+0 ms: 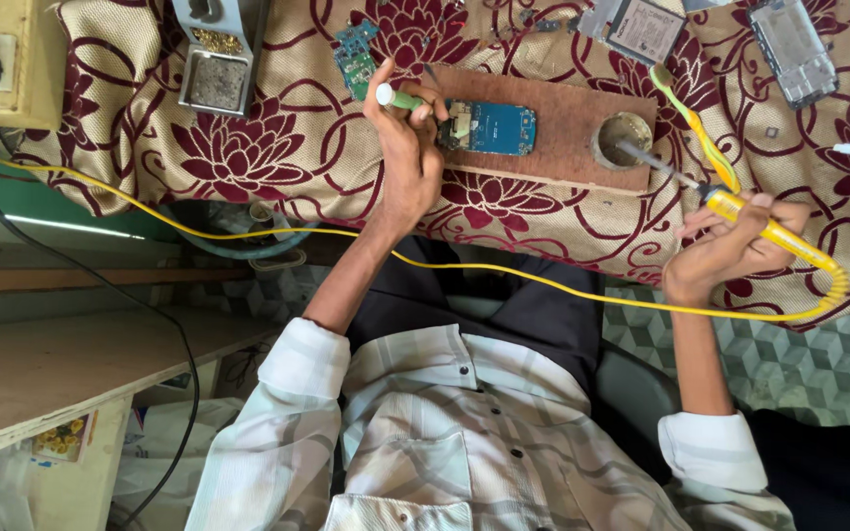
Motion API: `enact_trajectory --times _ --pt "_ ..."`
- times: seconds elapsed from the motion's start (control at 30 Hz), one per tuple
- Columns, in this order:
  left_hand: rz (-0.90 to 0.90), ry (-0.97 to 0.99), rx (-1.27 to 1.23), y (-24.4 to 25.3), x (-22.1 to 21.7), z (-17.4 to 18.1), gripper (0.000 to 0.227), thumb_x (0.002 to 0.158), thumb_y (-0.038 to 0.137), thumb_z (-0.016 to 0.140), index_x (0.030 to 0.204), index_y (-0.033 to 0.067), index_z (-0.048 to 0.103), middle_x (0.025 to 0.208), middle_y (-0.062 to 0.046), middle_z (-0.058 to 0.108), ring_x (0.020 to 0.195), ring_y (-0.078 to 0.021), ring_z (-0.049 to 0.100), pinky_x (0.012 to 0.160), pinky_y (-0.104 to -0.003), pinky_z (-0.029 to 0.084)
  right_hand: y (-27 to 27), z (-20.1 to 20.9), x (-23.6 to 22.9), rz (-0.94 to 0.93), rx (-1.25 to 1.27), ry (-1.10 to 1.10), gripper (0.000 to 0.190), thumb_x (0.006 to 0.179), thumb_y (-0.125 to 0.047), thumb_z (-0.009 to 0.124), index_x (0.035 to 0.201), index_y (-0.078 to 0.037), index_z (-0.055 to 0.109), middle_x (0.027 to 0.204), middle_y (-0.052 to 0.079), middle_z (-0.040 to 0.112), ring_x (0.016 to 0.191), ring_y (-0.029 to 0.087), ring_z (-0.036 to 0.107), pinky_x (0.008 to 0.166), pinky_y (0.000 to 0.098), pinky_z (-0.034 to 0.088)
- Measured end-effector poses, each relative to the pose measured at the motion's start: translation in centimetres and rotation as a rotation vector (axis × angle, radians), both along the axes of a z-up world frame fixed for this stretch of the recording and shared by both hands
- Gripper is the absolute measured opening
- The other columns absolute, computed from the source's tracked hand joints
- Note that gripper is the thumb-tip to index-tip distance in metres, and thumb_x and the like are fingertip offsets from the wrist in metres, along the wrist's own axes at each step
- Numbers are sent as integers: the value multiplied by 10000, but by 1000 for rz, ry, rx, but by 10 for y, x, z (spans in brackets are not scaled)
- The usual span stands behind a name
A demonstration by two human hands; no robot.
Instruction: The person solders components onto a blue circuit board using a soldering iron and solder wire. They repeatedly apply heat and solder to specific points on the board while holding it steady with a tool.
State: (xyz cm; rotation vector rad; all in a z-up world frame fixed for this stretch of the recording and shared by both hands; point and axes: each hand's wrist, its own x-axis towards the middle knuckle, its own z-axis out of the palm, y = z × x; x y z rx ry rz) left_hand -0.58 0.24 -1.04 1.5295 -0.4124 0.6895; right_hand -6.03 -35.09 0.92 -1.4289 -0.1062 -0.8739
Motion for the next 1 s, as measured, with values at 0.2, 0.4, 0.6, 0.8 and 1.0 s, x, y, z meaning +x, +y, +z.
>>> enact_trajectory --times 0.2,0.4,0.6,0.8,1.0 --pt "13 13 25 1 1 0 904 825 -235 296 1603 134 20 1159 -116 495 978 -150 520 682 -214 437 -1 1 3 4 -135 33 242 1199 -85 514 1017 13 388 623 140 462 432 211 504 419 301 409" --pt "21 46 36 2 1 1 804 937 -214 294 1614 133 31 1100 -87 552 768 -91 458 663 -224 428 -4 1 5 -11 -174 40 255 1213 -49 528 1007 18 394 708 160 505 476 232 546 440 319 461" --pt "23 46 1 -1 -2 6 612 1076 -99 316 1596 133 92 1082 -99 550 713 -84 397 672 -222 400 8 15 -1 6 83 -14 260 1233 -203 529 1097 -6 427 706 129 513 531 225 581 469 300 464" --pt "43 66 -24 -2 -3 7 556 1105 -68 334 1576 103 94 1103 -108 542 798 -101 427 751 -250 422 63 -16 -4 271 135 -27 320 1158 -345 528 1227 -49 429 896 146 548 629 257 607 537 358 533" --pt "48 92 -17 0 -4 8 572 1118 -55 345 1593 82 57 1086 -108 557 783 -89 422 736 -237 416 69 -38 7 354 205 84 287 1163 -325 501 1168 -46 436 836 137 533 528 233 578 532 360 514"
